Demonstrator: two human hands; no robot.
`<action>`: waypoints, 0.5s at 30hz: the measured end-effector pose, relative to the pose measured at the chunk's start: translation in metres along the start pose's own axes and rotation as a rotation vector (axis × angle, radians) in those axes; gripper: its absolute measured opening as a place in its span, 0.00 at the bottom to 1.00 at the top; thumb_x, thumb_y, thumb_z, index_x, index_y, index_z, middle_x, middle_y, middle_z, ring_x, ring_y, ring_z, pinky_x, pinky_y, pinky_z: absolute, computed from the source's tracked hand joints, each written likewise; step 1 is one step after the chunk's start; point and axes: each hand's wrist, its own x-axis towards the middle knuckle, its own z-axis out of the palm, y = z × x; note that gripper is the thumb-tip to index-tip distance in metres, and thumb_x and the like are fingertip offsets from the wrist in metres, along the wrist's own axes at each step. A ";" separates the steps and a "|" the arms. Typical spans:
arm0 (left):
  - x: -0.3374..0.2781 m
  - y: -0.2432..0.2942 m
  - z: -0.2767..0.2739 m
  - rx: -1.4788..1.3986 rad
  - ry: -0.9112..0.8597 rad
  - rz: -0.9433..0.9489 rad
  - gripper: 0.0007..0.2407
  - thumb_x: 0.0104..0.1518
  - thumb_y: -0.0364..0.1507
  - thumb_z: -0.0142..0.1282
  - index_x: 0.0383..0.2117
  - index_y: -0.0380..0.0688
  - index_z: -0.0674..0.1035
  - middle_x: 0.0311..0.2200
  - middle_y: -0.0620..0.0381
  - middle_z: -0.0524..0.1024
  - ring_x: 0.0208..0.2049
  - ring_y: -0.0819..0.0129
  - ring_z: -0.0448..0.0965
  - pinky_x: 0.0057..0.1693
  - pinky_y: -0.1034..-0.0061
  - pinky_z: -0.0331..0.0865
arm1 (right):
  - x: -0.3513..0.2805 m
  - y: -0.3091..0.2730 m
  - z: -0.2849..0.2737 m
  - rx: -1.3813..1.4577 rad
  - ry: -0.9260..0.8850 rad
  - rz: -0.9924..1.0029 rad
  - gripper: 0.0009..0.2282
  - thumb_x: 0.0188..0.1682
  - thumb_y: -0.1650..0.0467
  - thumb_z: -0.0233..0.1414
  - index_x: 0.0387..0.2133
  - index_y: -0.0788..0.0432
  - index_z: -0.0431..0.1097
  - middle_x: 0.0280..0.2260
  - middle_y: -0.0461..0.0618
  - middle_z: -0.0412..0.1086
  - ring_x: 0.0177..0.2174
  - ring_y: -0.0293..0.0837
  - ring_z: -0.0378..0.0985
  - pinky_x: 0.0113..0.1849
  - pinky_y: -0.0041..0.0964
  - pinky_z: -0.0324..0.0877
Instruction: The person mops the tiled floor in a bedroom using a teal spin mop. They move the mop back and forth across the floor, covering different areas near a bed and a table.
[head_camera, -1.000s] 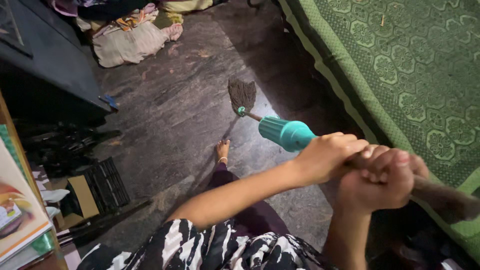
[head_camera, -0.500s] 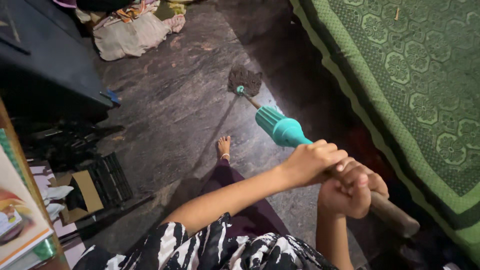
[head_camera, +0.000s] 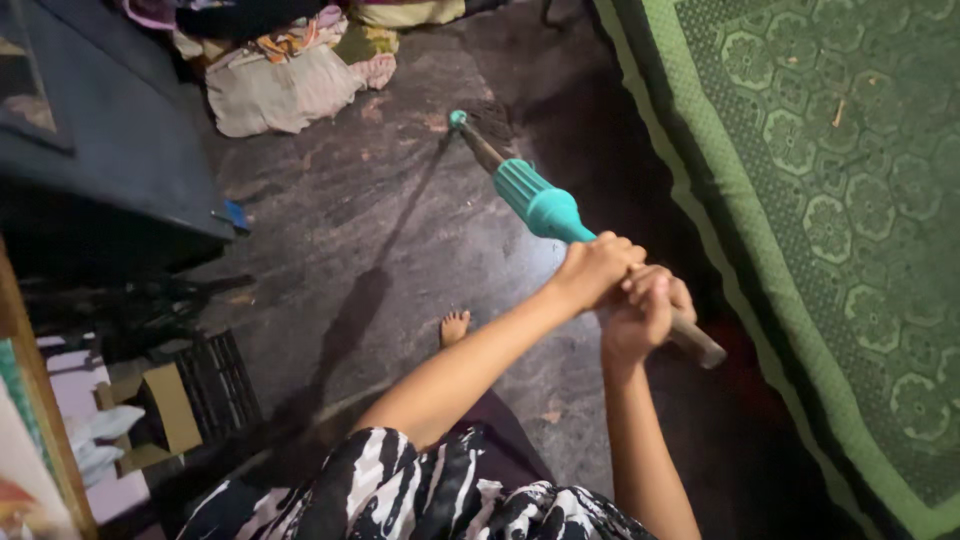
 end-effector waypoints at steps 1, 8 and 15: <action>0.010 -0.020 -0.004 0.021 -0.013 0.008 0.05 0.47 0.31 0.60 0.23 0.50 0.76 0.27 0.59 0.77 0.33 0.57 0.78 0.35 0.64 0.73 | 0.007 0.016 0.010 -0.009 0.009 0.036 0.13 0.55 0.74 0.43 0.18 0.59 0.54 0.21 0.48 0.57 0.28 0.42 0.62 0.45 0.39 0.65; 0.030 -0.108 -0.046 0.091 0.006 -0.123 0.07 0.46 0.34 0.59 0.17 0.48 0.75 0.23 0.55 0.77 0.32 0.53 0.79 0.33 0.60 0.72 | 0.028 0.076 0.082 -0.149 -0.047 0.090 0.17 0.57 0.72 0.43 0.16 0.59 0.53 0.19 0.47 0.59 0.26 0.40 0.62 0.48 0.41 0.67; 0.011 -0.061 -0.077 0.031 0.098 -0.149 0.06 0.49 0.32 0.58 0.20 0.47 0.75 0.24 0.55 0.76 0.33 0.54 0.78 0.34 0.59 0.72 | 0.020 0.042 0.086 0.012 -0.089 0.146 0.19 0.57 0.71 0.44 0.15 0.59 0.52 0.18 0.46 0.54 0.22 0.37 0.55 0.36 0.38 0.62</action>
